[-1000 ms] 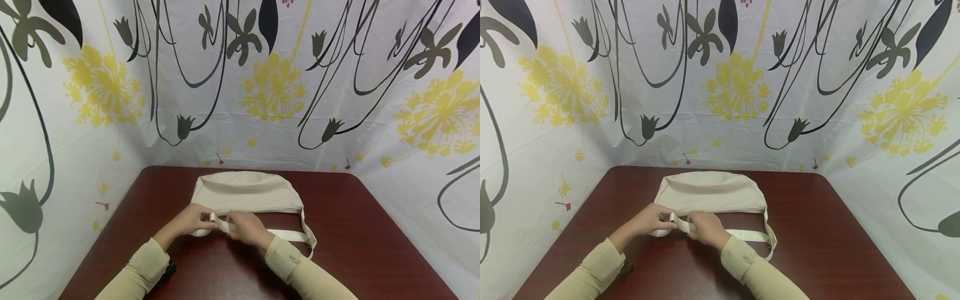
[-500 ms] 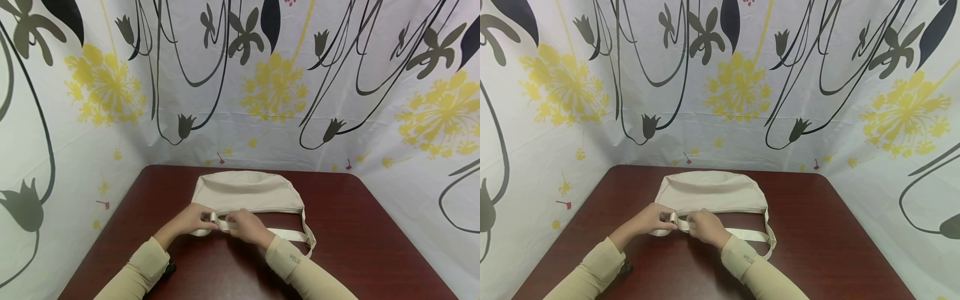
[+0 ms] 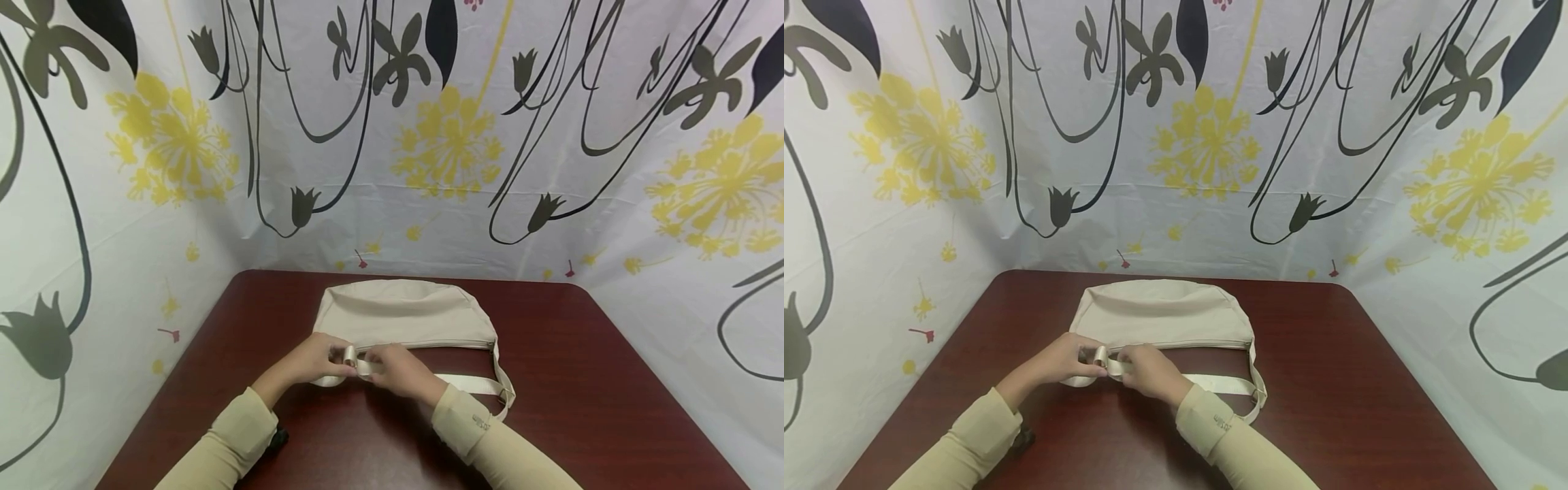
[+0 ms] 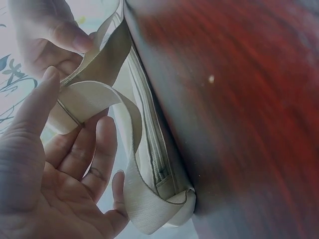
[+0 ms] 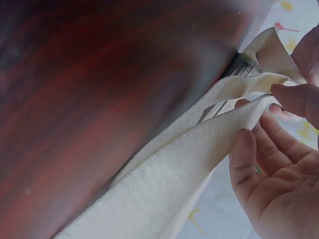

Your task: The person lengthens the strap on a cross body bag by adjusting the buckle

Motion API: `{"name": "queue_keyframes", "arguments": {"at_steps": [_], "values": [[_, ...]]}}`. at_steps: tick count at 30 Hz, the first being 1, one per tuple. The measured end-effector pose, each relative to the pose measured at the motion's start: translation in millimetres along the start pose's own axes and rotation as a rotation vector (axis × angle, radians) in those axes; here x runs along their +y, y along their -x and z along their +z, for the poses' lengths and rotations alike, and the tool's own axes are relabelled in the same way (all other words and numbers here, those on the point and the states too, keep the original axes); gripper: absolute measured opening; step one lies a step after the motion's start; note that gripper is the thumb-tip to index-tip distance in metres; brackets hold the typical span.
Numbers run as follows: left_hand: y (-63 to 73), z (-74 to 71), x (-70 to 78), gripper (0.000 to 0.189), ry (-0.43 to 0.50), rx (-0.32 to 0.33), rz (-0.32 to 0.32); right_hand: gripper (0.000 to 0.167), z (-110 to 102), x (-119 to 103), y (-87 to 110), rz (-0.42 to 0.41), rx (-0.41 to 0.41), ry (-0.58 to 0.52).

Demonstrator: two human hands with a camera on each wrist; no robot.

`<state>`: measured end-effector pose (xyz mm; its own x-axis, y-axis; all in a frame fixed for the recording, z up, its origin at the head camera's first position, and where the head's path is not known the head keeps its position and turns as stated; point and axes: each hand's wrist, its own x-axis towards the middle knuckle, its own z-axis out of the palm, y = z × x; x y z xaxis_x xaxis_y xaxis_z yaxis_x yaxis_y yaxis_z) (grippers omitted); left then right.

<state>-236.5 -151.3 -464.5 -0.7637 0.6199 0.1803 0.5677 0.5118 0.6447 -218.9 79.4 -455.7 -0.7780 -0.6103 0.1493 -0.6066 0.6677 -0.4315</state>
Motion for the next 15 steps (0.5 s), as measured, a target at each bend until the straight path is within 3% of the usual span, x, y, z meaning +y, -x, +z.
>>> {"name": "queue_keyframes", "arguments": {"at_steps": [15], "values": [[-0.2,0.6,-3.5,0.020,0.007,0.015,0.017,0.022,0.8,-7.0,-1.0,0.006,0.000,0.005]]}}
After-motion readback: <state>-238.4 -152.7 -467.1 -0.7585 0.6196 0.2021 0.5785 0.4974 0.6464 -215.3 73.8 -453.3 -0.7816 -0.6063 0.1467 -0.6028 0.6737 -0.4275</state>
